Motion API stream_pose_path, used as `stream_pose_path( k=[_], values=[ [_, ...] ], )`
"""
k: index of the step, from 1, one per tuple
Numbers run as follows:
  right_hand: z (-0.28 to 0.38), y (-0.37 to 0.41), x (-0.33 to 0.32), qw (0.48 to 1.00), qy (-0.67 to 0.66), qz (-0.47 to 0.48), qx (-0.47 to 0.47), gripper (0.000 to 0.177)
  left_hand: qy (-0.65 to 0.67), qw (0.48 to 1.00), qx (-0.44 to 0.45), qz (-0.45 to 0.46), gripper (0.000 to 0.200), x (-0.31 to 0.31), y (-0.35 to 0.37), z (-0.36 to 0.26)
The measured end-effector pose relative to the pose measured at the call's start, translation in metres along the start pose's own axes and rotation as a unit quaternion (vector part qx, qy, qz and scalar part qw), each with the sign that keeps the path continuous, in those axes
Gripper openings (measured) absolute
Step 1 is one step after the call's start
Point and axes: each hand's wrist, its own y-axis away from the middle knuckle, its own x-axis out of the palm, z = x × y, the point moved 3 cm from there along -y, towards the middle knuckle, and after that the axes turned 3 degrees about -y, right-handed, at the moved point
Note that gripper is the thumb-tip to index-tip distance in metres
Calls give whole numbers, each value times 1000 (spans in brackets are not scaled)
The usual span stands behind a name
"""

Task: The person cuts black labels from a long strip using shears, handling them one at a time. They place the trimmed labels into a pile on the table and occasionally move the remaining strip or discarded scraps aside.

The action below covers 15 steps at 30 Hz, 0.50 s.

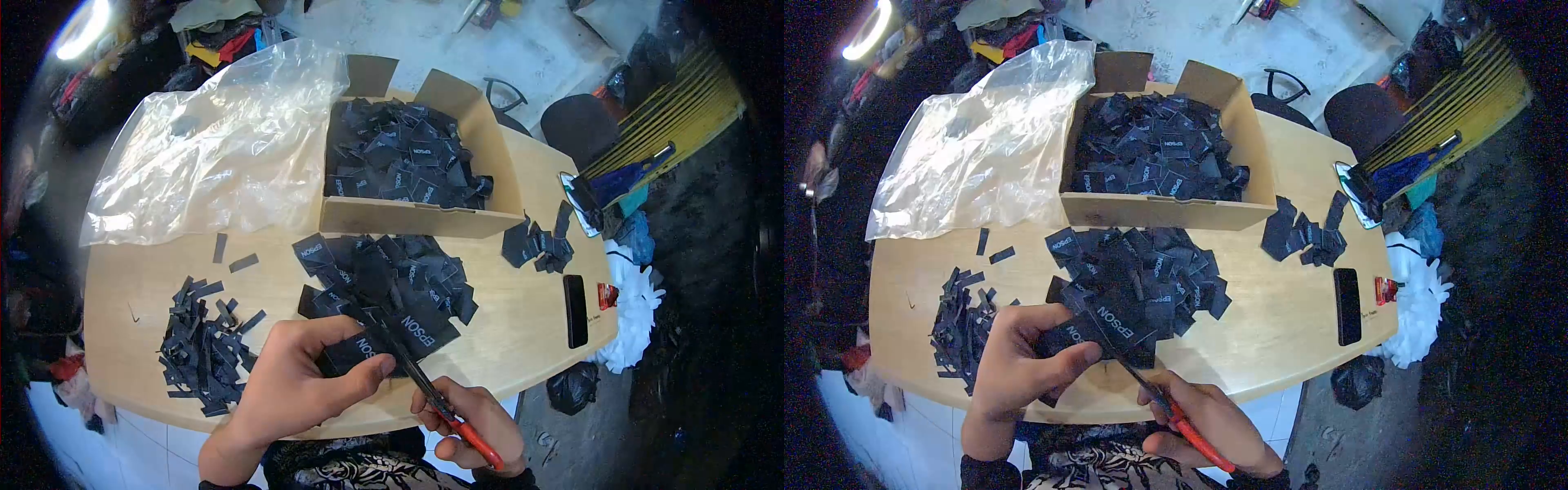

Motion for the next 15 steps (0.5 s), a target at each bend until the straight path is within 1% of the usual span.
stream_pose_path(
  k=[1, 3, 4, 6, 10, 14, 15],
  values=[
    [0, 0, 0, 1000, 8, -2, -2, 83, 1, 1000, -1, 0, 17, 0, 1, -2],
    [5, 0, 0, 1000, 10, 3, 4, 85, -10, 999, -45, -7, 16, -1, 1, -2],
    [6, -1, 0, 1000, 12, 8, 10, 86, -8, 999, -46, -7, 16, 0, 1, -1],
    [7, -2, 0, 1000, 8, 13, 15, 86, 26, 1000, -14, -9, 15, 0, 1, 0],
    [8, -2, 0, 999, -12, 19, 40, 89, 32, 999, -16, 4, 14, -1, 2, -3],
    [8, -2, -3, 999, -12, 32, 31, 91, 33, 999, 3, 3, 14, -1, 3, -3],
    [6, -1, -6, 998, -1, 61, 23, 67, 35, 999, 15, 3, 14, 0, 3, -3]
  ],
)
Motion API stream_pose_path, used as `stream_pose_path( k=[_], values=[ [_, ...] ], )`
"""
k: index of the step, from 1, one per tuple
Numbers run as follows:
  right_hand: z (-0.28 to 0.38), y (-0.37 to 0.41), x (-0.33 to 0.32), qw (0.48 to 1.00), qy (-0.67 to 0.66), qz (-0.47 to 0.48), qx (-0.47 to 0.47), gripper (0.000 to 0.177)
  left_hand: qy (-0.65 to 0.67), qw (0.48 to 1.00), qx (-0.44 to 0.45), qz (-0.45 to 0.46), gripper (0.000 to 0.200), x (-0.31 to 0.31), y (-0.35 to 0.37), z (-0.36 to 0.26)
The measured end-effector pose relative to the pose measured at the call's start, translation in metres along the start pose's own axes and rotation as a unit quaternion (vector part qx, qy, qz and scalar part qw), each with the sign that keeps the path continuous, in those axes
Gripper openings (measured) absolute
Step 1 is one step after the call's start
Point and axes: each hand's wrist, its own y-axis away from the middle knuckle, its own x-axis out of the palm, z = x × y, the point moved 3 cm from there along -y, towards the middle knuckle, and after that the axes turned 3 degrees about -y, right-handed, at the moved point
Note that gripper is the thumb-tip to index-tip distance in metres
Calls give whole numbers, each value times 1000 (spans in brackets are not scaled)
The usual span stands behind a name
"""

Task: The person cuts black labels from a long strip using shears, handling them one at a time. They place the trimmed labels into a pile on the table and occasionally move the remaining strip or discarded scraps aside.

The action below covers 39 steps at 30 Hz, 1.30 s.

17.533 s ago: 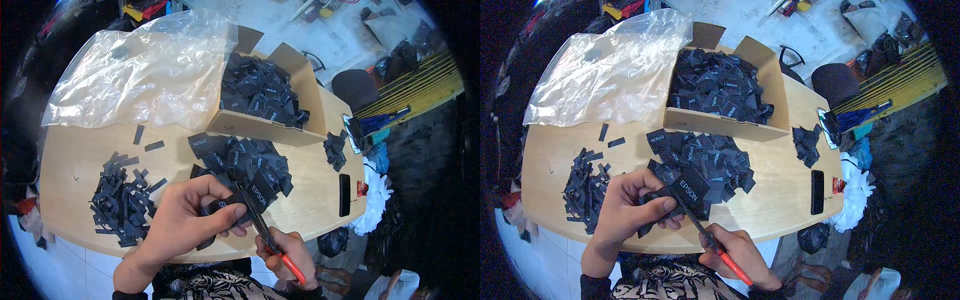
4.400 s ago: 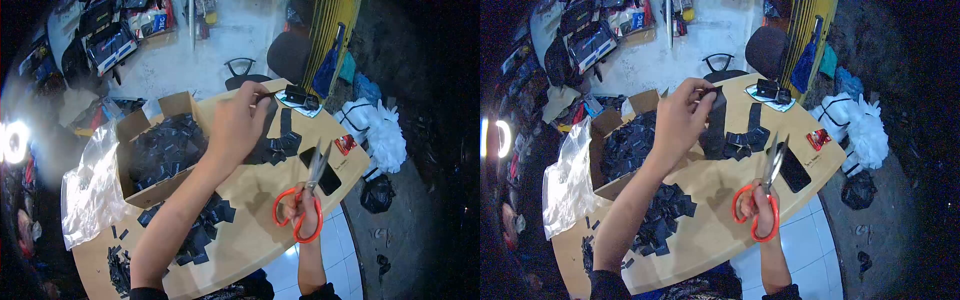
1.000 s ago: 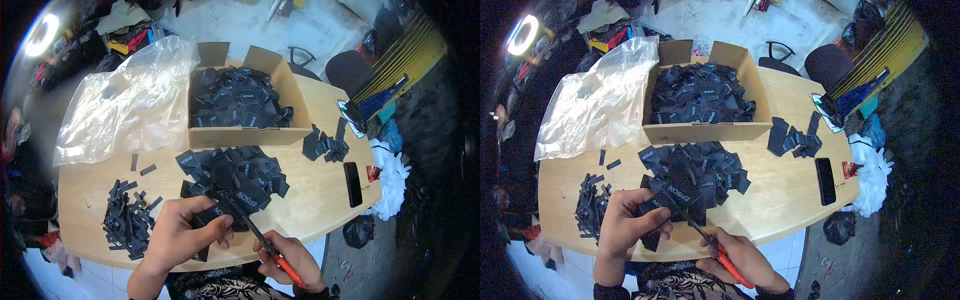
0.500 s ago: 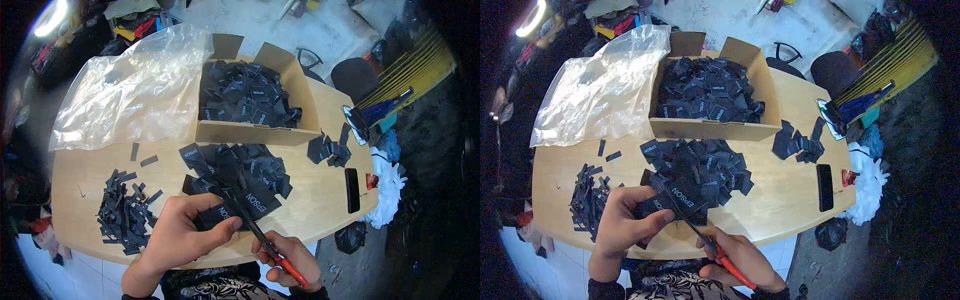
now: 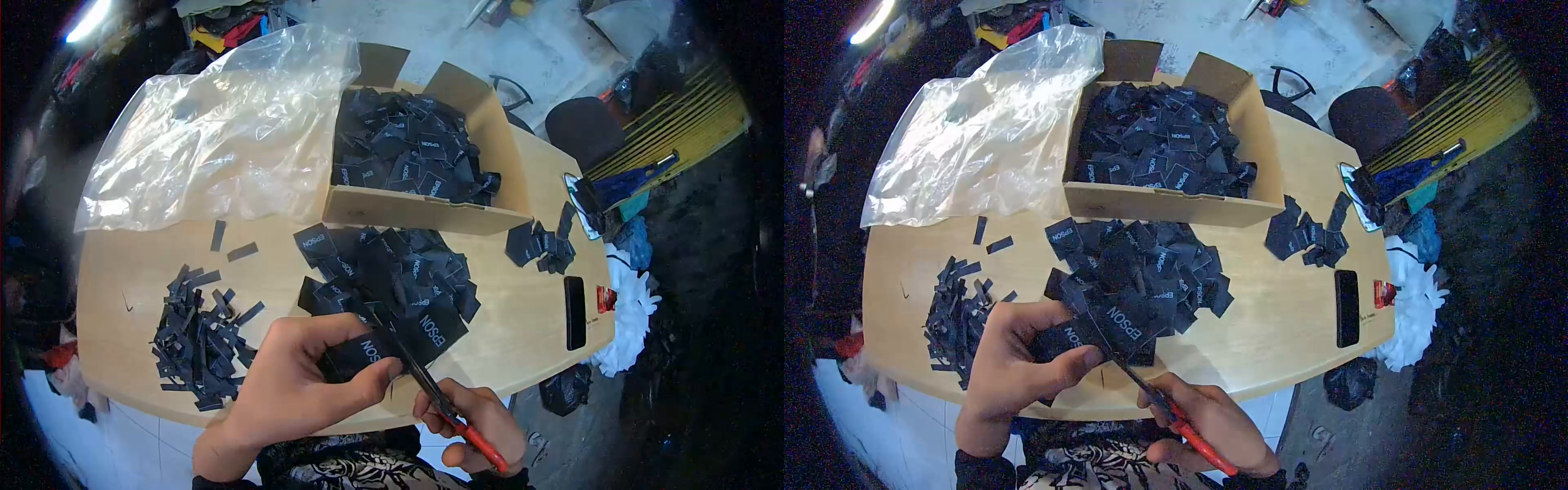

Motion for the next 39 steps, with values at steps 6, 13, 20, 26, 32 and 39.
stream_pose_path(
  k=[6, 13, 20, 26, 32, 39],
  values=[
    [-1, 1, 1, 1000, 16, 23, 1, 54, -35, 999, -9, 11, 14, -3, 1, 0],
    [-6, 1, 4, 999, -11, 6, 39, 53, -58, 998, 4, 18, 12, -3, 1, -2],
    [-3, -1, 4, 1000, 14, 2, -13, 55, -21, 1000, -17, 14, 12, -5, 3, -1],
    [0, -4, 10, 998, -1, -55, 29, 86, -12, 1000, -9, 7, 12, -5, 2, -1],
    [-16, -4, 12, 996, -30, -76, 33, 79, -28, 1000, -2, 6, 12, -7, 3, 1],
    [-6, -4, 10, 999, -10, -8, 31, 48, 11, 1000, 12, -13, 13, -5, 2, 3]
  ],
)
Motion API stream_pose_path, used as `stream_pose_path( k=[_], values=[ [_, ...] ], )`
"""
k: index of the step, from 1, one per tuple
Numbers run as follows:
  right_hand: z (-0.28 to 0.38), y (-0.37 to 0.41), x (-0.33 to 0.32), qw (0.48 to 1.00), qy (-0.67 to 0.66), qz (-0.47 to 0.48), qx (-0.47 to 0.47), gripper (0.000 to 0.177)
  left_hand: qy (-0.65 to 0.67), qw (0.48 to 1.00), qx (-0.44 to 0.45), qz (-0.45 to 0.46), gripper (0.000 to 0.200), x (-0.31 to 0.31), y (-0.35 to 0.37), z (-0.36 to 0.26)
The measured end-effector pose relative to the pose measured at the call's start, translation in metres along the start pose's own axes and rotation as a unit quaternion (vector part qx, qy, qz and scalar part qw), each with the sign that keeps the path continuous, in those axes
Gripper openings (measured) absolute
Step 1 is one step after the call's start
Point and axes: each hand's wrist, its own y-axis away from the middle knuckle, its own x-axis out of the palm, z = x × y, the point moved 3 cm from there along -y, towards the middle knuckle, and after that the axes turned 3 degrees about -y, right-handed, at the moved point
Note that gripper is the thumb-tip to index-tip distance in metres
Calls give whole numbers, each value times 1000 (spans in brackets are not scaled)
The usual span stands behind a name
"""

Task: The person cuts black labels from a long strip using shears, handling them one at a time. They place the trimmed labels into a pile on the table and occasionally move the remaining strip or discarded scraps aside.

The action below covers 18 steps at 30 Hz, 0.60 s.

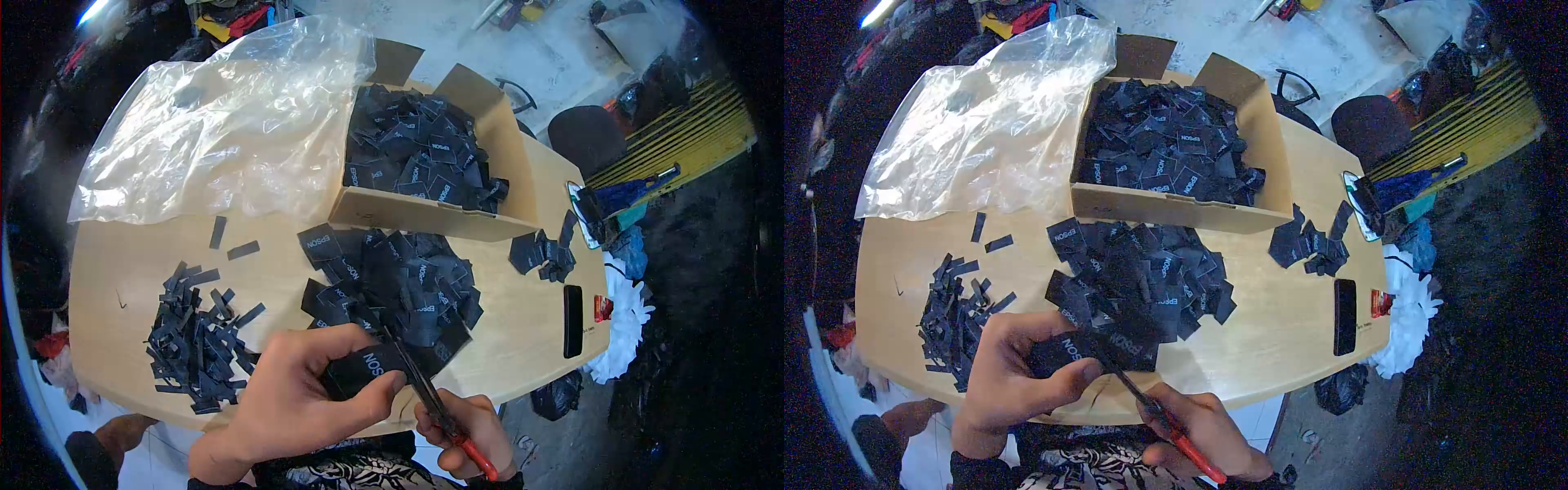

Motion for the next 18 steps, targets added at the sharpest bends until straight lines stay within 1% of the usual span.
stream_pose_path(
  k=[2, 3, 5, 6, 7, 8, 9, 11, 12, 14, 15, 16, 17, 18],
  values=[
    [-3, 0, 0, 999, -8, 12, 34, 51, -21, 1000, -5, 12, 13, -2, 0, -1],
    [-5, 0, -1, 999, -8, 12, 35, 51, -42, 999, -10, 23, 13, -3, 0, -1],
    [-6, -1, -2, 999, 27, 18, -35, 52, -29, 999, -13, 17, 13, -1, 1, 0],
    [-5, -2, 2, 999, 27, 18, -34, 52, -18, 1000, -15, 10, 12, -1, 1, 1],
    [-2, -3, 6, 998, -16, -33, -42, 56, -17, 1000, -16, 10, 12, -1, 1, 1],
    [-1, -4, 7, 994, -58, -83, -49, 73, -31, 999, -2, 10, 13, -2, 0, -1],
    [-1, -3, 7, 994, -58, -82, -49, 73, -44, 999, 12, 10, 13, -2, 0, -2],
    [-4, -3, 8, 994, -73, -79, 7, 67, -25, 1000, 18, 1, 14, 0, -1, 3],
    [-5, -3, 7, 994, -74, -79, 7, 67, -5, 1000, 24, -7, 14, 0, -1, 5],
    [-4, -4, 6, 996, -31, -72, -52, 51, -13, 1000, 6, -1, 14, -1, -1, 0],
    [-3, -6, 7, 996, -31, -72, -52, 51, -21, 1000, -11, 5, 14, -2, -1, -2],
    [-6, -8, 8, 984, -146, -94, 25, 44, -20, 1000, -11, 4, 14, -1, -1, 1],
    [-10, -9, 9, 954, -258, -115, 102, 37, -39, 999, 16, -5, 13, -1, -3, 5],
    [-8, -9, 8, 954, -258, -114, 103, 37, -58, 997, 44, -16, 13, -1, -3, 6]
  ],
)
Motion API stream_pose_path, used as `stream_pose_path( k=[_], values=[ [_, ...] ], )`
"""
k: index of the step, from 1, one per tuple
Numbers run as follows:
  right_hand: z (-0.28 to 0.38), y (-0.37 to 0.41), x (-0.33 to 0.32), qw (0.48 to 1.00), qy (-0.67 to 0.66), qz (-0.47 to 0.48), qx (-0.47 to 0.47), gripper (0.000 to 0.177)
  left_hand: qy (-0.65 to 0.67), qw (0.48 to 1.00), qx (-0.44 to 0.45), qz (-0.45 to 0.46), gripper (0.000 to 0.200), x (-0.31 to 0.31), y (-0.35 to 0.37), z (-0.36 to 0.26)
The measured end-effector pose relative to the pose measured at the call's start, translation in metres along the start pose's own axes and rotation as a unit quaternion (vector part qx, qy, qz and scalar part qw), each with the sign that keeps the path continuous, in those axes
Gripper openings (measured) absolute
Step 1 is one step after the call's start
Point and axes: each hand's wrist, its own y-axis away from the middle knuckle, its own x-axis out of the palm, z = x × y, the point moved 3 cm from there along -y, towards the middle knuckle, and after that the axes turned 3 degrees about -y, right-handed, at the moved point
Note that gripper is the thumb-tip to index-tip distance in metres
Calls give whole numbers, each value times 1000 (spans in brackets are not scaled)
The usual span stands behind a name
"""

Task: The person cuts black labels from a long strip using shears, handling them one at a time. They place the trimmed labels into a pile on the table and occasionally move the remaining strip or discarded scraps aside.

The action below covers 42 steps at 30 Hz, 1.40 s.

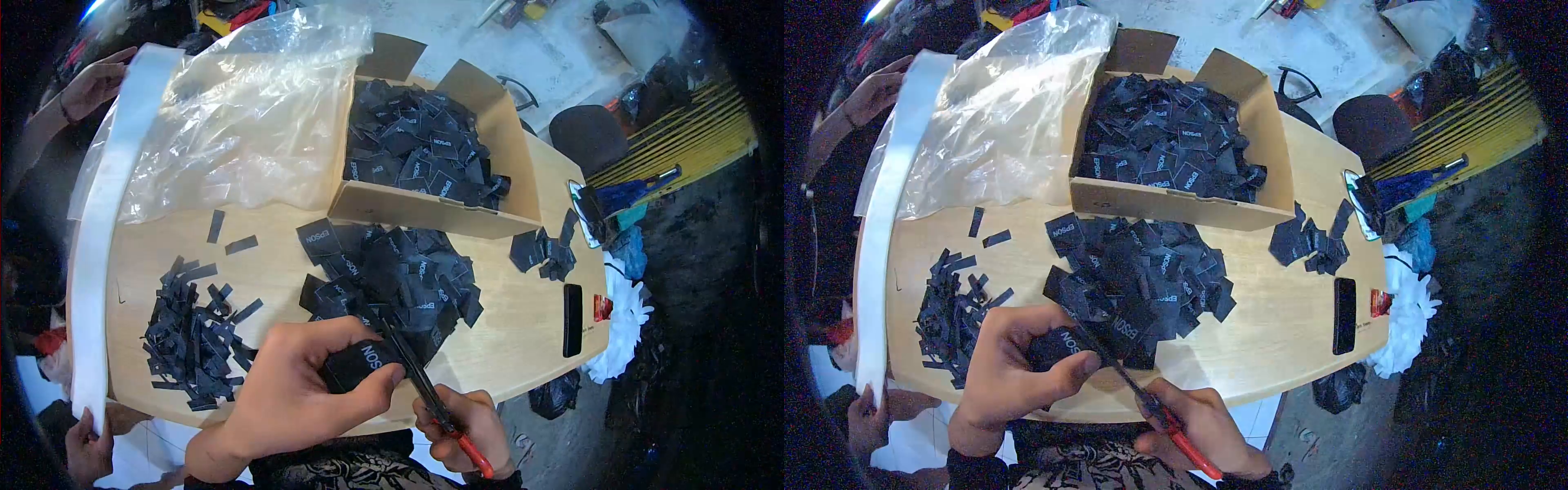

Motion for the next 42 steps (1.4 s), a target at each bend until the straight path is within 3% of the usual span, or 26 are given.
stream_pose_path(
  k=[2, 5, 6, 7, 8, 11, 14, 17, 18, 20, 22, 24, 25, 27, 31, 34, 35, 36, 42],
  values=[
    [12, 3, 3, 970, 186, 54, -145, 31, 2, 1000, -15, 13, 13, -1, 0, -2],
    [1, 0, 0, 962, 168, 43, -210, 35, 15, 999, -44, 25, 14, -2, -1, -5],
    [7, 3, 1, 968, 207, 26, -140, 32, 34, 998, -54, 29, 14, 0, -1, -6],
    [5, 0, 0, 970, 183, 27, -156, 30, 4, 1000, 6, 5, 15, 2, -4, -2],
    [1, -1, 0, 972, 160, 24, -171, 28, 2, 1000, 3, -2, 15, 1, -2, 0],
    [-4, -1, 1, 949, 231, 5, -215, 25, -19, 996, -81, 31, 15, -1, -3, -7],
    [1, 1, -2, 944, 222, 72, -234, 25, 33, 998, -59, 5, 14, 3, -4, 1],
    [-3, 0, -2, 941, 215, 51, -255, 32, 25, 995, -95, 18, 13, 1, -3, -4],
    [-1, 1, -3, 941, 218, 45, -255, 32, 28, 995, -93, 23, 13, 2, -3, -3],
    [-1, 0, -5, 975, 155, 53, -151, 44, 18, 999, -34, 17, 14, 4, -3, 1],
    [-9, -2, -7, 978, 136, 53, -149, 51, 12, 999, -24, 17, 14, 3, -3, 2],
    [-8, -2, -5, 950, 202, 36, -234, 50, 4, 998, -52, 27, 14, 2, -3, -3],
    [-5, -1, -7, 950, 202, 36, -234, 50, 4, 998, -52, 27, 14, 2, -2, -3],
    [0, 1, -9, 941, 266, 95, -185, 39, -2, 998, -52, 22, 14, 2, -3, -2],
    [-4, 0, -12, 941, 284, 89, -164, 40, -2, 998, -49, 27, 14, 2, -3, 0],
    [-11, -3, -13, 966, 204, 91, -132, 41, 8, 999, -29, 16, 14, 2, -4, -1],
    [-7, -1, -8, 975, 179, 63, -114, 19, -3, 999, -37, 20, 14, 1, -4, -1],
    [-5, 0, -6, 983, 154, 36, -96, 12, -14, 999, -44, 24, 15, 1, -4, -1],
    [1, 1, -2, 986, 147, 31, -79, 12, 20, 997, -64, 35, 16, 0, -2, -6]
  ],
)
